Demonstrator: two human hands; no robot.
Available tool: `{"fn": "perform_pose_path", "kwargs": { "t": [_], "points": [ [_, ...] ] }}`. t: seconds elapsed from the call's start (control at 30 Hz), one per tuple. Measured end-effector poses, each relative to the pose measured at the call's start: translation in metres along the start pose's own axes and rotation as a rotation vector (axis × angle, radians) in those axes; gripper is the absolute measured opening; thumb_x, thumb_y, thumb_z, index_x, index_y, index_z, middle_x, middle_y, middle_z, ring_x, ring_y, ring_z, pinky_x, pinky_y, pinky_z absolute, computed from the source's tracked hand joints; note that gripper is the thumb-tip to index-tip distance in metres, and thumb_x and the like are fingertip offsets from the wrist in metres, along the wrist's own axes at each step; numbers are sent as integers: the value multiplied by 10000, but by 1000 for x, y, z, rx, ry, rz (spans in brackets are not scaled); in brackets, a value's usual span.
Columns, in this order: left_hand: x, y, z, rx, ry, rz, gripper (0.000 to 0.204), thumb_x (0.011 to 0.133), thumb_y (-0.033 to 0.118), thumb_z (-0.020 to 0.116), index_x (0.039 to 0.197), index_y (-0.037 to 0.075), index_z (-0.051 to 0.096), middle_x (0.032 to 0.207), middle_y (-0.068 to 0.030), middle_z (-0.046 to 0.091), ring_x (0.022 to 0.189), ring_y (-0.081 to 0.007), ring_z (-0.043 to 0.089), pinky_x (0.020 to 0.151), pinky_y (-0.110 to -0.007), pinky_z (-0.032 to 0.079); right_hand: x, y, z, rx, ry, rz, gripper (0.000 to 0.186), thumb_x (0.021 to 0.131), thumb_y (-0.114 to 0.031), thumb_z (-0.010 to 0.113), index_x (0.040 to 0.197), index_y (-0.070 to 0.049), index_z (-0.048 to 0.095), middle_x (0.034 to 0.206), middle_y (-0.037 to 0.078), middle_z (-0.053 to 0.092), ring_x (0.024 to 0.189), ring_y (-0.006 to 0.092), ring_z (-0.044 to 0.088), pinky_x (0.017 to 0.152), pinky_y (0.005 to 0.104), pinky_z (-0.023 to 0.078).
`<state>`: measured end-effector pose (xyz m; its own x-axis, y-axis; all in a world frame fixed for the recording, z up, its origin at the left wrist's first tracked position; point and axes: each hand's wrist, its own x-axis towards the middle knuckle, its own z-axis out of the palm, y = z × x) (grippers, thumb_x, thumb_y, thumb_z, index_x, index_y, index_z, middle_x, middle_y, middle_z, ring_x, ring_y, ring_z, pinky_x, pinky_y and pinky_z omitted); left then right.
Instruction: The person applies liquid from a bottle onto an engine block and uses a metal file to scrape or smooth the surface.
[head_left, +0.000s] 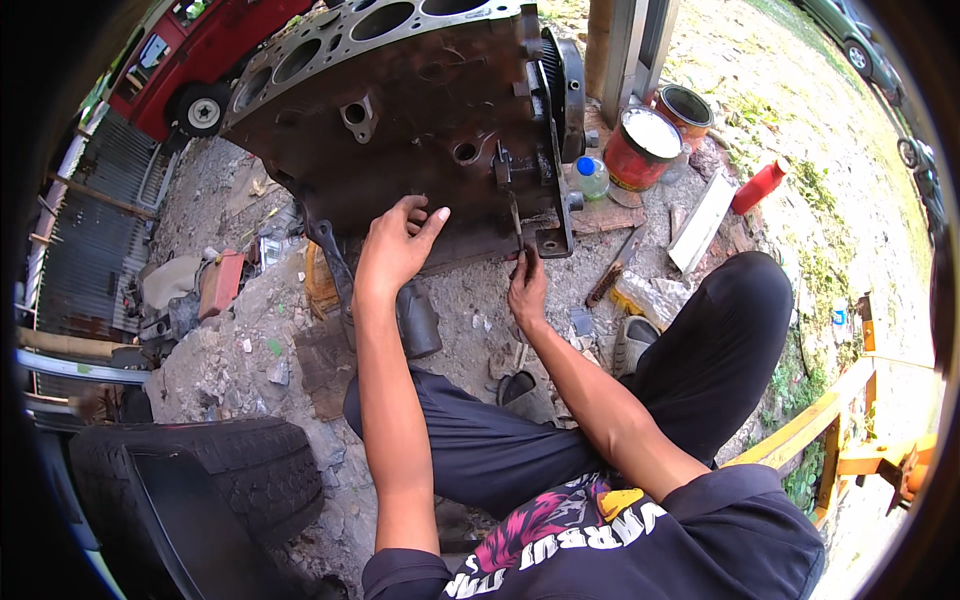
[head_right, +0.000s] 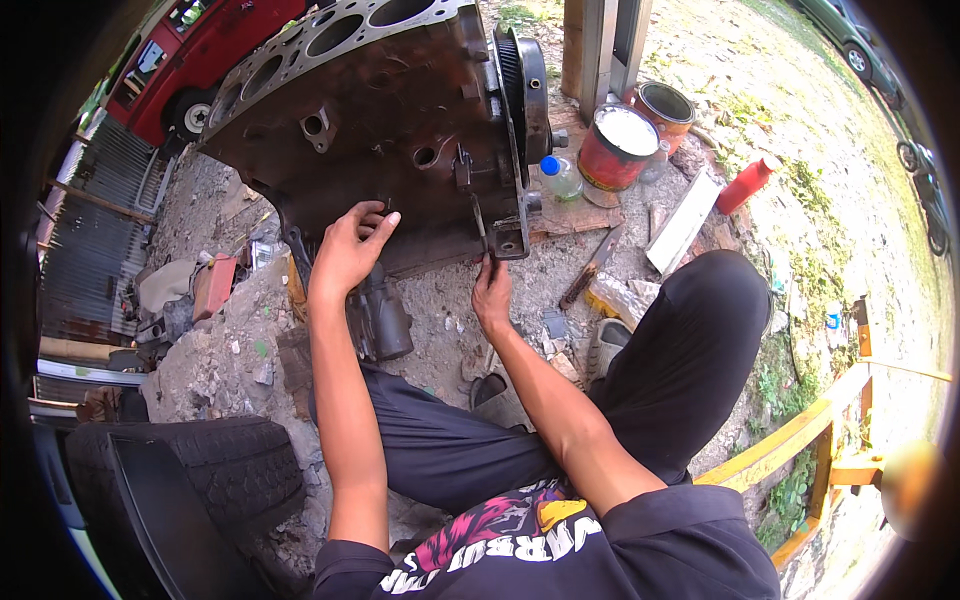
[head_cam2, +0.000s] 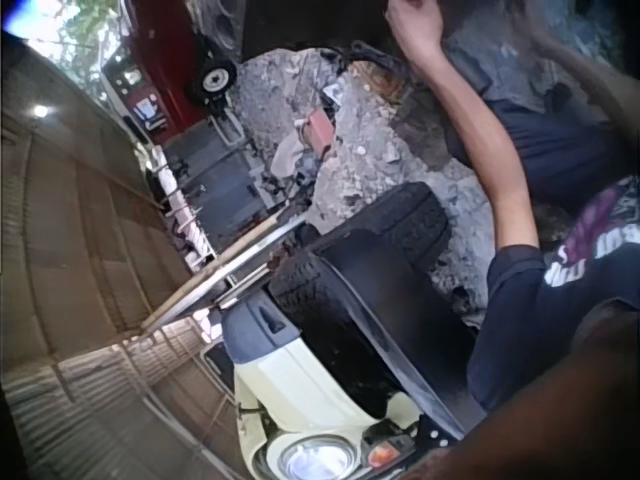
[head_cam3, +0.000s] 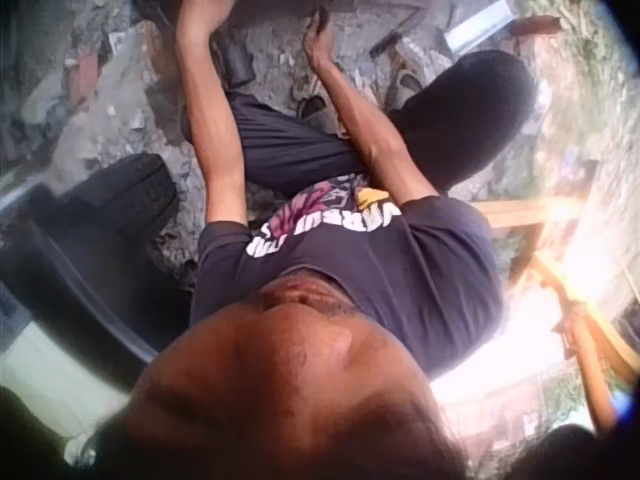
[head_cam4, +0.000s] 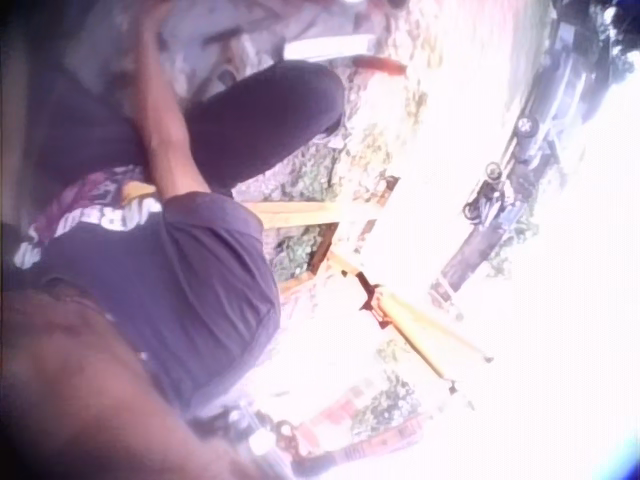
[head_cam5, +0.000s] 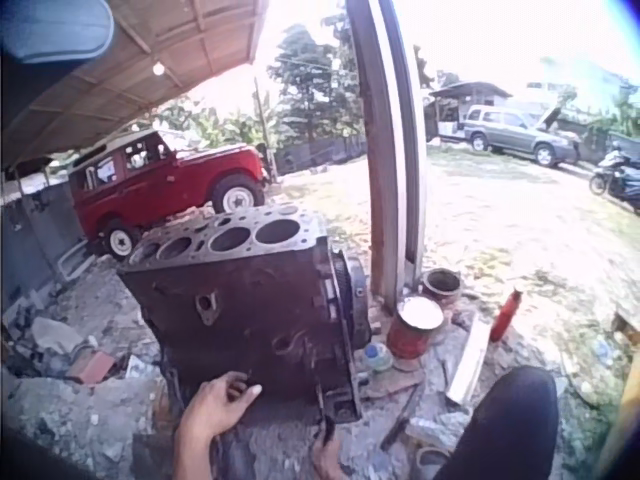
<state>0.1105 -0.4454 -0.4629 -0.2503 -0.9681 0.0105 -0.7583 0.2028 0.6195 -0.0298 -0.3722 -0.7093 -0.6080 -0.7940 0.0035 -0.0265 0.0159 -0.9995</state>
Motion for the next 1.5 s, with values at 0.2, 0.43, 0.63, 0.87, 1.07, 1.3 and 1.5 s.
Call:
{"fn": "perform_pose_path", "kwargs": {
  "t": [0.2, 0.43, 0.63, 0.87, 1.07, 1.3, 1.5],
  "points": [
    [8, 9, 5, 28, -22, 25, 578, 864, 425, 702, 1193, -45, 626, 984, -189, 703, 872, -265, 691, 807, -373, 537, 44, 6, -15, -101, 198, -374, 198, 984, -111, 550, 1122, 19, 609, 942, 161, 660, 836, 286, 606, 784, 388, 478],
    [14, 29, 9, 8, -37, 47, 561, 878, 395, 700, 1193, -61, 614, 964, -167, 706, 879, -229, 680, 820, -353, 529, 38, -13, -32, -124, 72, -251, 290, 928, -55, 599, 1209, 15, 603, 1080, 195, 665, 975, 324, 636, 876, 399, 477],
    [20, 28, 17, 19, -63, 30, 553, 878, 398, 700, 1187, -54, 620, 980, -170, 708, 878, -225, 681, 820, -348, 530, 47, -8, -33, -187, 131, -361, 312, 886, -17, 588, 1195, -3, 622, 997, 191, 667, 902, 322, 641, 808, 386, 486],
    [20, 26, 24, 16, -98, 37, 545, 876, 397, 703, 1175, -52, 627, 977, -168, 709, 849, -222, 681, 804, -347, 536, 61, 14, -32, -121, 132, -440, 401, 834, 17, 603, 1230, -35, 634, 886, 193, 661, 779, 347, 658, 689, 384, 502],
    [20, 15, 24, 12, -79, 33, 553, 875, 404, 703, 1175, -55, 624, 973, -174, 708, 810, -217, 670, 794, -346, 534, 59, 4, -40, -256, 93, -478, 450, 819, 44, 579, 1257, -55, 620, 907, 206, 656, 783, 352, 653, 687, 404, 507],
    [23, 18, 24, 1, -78, 46, 547, 875, 401, 704, 1174, -50, 625, 969, -178, 707, 812, -218, 672, 797, -346, 533, 42, -5, -32, -104, 65, -299, 241, 930, -65, 621, 1155, 22, 617, 1031, 167, 671, 955, 266, 631, 863, 373, 481],
    [24, 11, 28, 28, -64, 71, 547, 874, 400, 705, 1171, -53, 626, 972, -181, 708, 814, -219, 680, 792, -344, 537, 39, -21, -26, -71, 132, -376, 229, 934, -93, 629, 1127, 31, 618, 1021, 170, 662, 935, 272, 620, 853, 380, 479]
  ]
}}
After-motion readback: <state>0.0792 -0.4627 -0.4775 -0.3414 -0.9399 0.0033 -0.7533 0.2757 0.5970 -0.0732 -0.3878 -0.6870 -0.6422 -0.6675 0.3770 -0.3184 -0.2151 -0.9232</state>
